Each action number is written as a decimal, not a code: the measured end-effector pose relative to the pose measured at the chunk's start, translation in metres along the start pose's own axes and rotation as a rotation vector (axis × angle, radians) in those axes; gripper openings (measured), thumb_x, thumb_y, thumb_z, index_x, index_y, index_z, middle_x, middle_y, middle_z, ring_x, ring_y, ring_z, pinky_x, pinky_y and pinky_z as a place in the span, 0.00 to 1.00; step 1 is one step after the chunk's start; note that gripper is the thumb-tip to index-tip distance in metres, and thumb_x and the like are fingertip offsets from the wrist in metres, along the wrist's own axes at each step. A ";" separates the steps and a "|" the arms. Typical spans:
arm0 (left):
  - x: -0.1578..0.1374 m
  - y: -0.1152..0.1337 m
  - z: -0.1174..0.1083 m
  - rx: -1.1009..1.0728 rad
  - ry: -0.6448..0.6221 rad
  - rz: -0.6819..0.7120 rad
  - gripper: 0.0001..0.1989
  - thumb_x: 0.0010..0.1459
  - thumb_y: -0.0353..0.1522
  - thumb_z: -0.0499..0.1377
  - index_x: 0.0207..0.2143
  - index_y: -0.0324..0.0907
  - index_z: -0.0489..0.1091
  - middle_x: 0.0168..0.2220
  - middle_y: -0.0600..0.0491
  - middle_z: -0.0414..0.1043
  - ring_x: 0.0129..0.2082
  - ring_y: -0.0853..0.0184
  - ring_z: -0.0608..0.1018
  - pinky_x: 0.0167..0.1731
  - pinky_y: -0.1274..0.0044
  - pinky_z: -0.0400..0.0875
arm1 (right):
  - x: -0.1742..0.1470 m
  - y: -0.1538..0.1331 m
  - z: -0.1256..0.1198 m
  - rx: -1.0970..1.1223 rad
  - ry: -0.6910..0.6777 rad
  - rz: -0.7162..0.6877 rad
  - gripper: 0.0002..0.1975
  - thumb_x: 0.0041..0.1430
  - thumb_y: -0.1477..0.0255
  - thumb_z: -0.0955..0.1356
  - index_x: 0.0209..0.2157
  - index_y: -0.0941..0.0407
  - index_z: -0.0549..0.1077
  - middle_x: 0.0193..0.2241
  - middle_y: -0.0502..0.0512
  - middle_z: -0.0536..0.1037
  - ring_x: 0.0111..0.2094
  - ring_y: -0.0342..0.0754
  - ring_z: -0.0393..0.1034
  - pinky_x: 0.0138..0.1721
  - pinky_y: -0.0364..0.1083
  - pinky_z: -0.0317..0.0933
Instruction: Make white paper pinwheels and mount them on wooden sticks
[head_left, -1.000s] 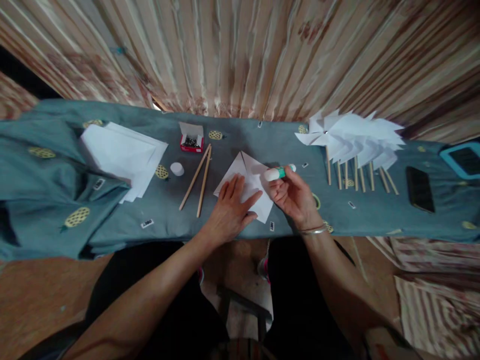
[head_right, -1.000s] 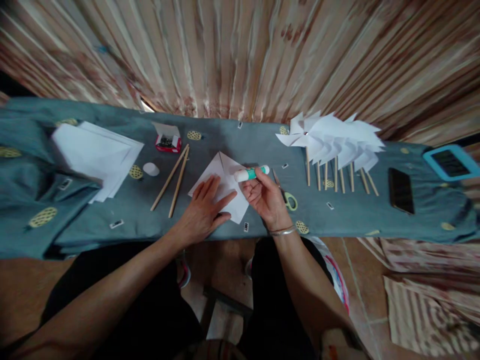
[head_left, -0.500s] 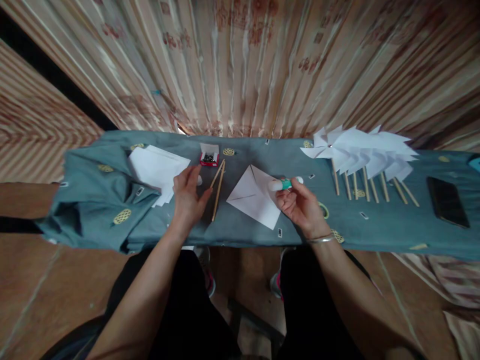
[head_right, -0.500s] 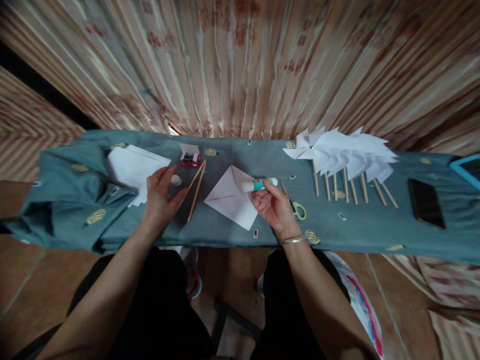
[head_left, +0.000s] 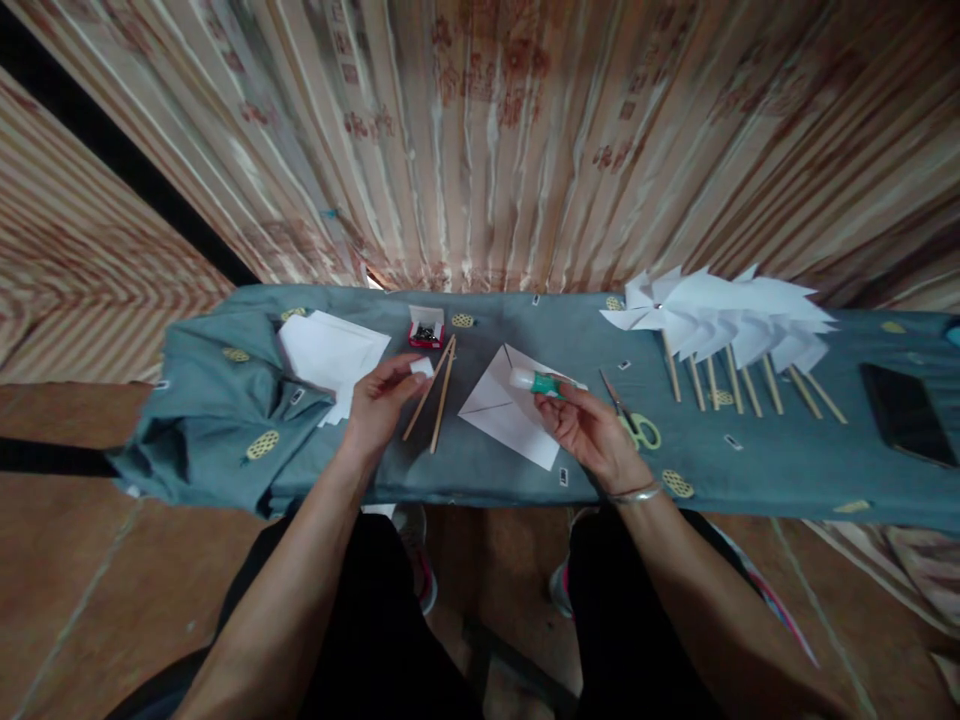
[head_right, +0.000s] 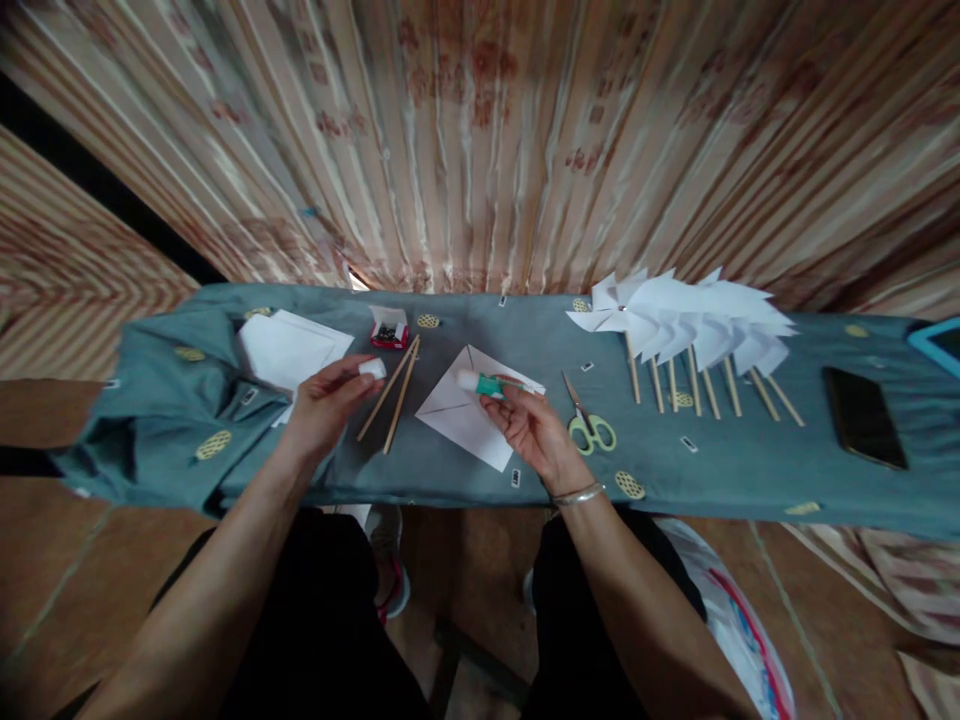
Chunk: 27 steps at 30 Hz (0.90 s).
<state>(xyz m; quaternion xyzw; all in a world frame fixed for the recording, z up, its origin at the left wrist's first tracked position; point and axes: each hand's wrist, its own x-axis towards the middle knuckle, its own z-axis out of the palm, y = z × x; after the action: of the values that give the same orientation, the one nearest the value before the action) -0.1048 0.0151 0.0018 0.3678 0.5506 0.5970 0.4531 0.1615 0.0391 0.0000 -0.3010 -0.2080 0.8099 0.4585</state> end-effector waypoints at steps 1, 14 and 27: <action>-0.009 0.003 0.007 -0.099 -0.060 -0.066 0.19 0.40 0.36 0.71 0.38 0.41 0.77 0.35 0.52 0.79 0.34 0.66 0.79 0.43 0.69 0.74 | -0.001 0.001 0.001 -0.005 -0.008 -0.002 0.10 0.46 0.77 0.76 0.33 0.57 0.78 0.30 0.51 0.84 0.32 0.42 0.80 0.37 0.35 0.74; -0.039 0.005 0.041 -0.234 -0.292 -0.255 0.18 0.38 0.33 0.74 0.36 0.43 0.80 0.35 0.54 0.80 0.36 0.66 0.79 0.47 0.68 0.75 | -0.009 0.010 0.008 -0.131 -0.047 0.031 0.14 0.45 0.68 0.78 0.33 0.57 0.75 0.27 0.55 0.84 0.27 0.46 0.80 0.28 0.38 0.74; -0.041 0.006 0.044 -0.217 -0.304 -0.243 0.18 0.38 0.32 0.74 0.35 0.45 0.80 0.34 0.53 0.80 0.35 0.67 0.79 0.45 0.68 0.76 | -0.007 0.012 0.004 -0.218 -0.001 0.044 0.18 0.43 0.61 0.78 0.30 0.58 0.74 0.25 0.55 0.83 0.23 0.44 0.78 0.23 0.37 0.71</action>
<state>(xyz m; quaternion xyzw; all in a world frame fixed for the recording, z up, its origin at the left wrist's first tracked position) -0.0512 -0.0093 0.0153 0.3335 0.4487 0.5317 0.6362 0.1543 0.0271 -0.0026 -0.3532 -0.2881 0.7926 0.4050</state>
